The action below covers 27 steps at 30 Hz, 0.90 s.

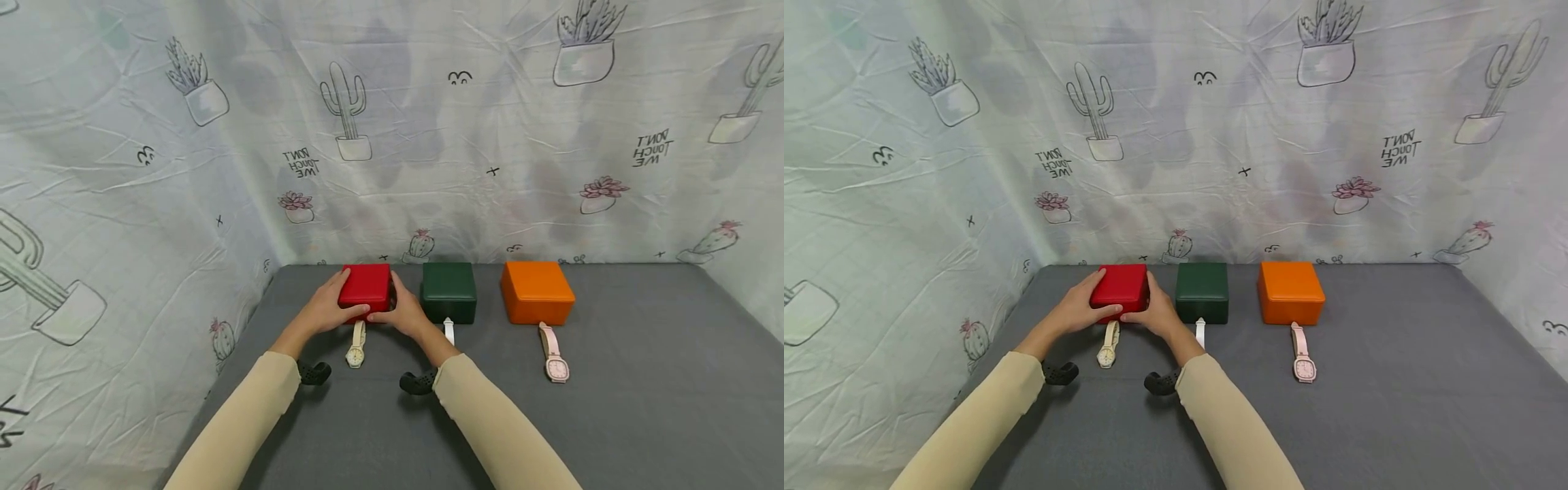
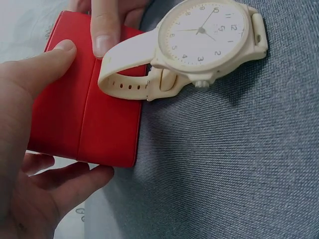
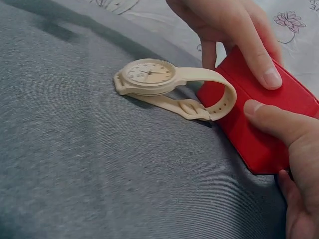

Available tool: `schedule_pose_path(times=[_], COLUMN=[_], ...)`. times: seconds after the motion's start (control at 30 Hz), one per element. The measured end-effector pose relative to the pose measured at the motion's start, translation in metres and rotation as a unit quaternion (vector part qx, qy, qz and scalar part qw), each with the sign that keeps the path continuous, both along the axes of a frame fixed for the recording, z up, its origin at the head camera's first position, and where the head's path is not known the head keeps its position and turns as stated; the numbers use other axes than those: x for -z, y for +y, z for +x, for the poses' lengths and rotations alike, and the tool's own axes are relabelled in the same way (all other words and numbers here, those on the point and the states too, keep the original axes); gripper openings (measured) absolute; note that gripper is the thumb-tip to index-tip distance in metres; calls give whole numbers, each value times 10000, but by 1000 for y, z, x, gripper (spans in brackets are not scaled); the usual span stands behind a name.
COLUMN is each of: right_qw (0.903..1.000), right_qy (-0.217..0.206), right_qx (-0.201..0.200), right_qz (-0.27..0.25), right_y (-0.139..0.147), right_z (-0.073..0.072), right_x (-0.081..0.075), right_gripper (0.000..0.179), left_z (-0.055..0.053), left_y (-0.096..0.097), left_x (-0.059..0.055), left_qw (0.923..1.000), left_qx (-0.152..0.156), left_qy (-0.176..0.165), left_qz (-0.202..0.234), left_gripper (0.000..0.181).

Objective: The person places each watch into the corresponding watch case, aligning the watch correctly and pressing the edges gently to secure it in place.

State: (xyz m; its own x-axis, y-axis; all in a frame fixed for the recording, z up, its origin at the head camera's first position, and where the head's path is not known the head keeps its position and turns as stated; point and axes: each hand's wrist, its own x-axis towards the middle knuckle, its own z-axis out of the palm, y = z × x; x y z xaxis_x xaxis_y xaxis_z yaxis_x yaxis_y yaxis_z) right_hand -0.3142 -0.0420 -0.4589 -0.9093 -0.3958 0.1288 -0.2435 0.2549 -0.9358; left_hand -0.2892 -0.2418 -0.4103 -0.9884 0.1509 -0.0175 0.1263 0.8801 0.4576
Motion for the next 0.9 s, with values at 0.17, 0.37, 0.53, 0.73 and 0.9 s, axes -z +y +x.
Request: schedule_pose_path(times=[0.17, 0.37, 0.53, 0.73, 0.9], right_qw=[9997, 9986, 9989, 9984, 9984], right_qy=[4, 189, 212, 402, 434], right_qx=[-219, -342, -347, -399, -288], right_qz=[122, 370, 225, 26, 209], right_y=[1, -1, -2, -3, -4], right_z=[-6, -11, -13, -13, -12], right_x=[-3, -2, 3, 6, 6], right_gripper=[113, 120, 119, 114, 118], left_z=[0, 1, 0, 1, 1], left_y=[0, 0, 1, 1, 0], left_x=[-3, -2, 2, 3, 6], left_qw=[10000, 9999, 9998, 9996, 9977], left_qx=[24, -20, -32, -78, -232], left_qy=[-43, -59, -84, -80, 53], left_qz=[29, 124, 166, 266, 631], left_gripper=[98, 97, 97, 96, 96])
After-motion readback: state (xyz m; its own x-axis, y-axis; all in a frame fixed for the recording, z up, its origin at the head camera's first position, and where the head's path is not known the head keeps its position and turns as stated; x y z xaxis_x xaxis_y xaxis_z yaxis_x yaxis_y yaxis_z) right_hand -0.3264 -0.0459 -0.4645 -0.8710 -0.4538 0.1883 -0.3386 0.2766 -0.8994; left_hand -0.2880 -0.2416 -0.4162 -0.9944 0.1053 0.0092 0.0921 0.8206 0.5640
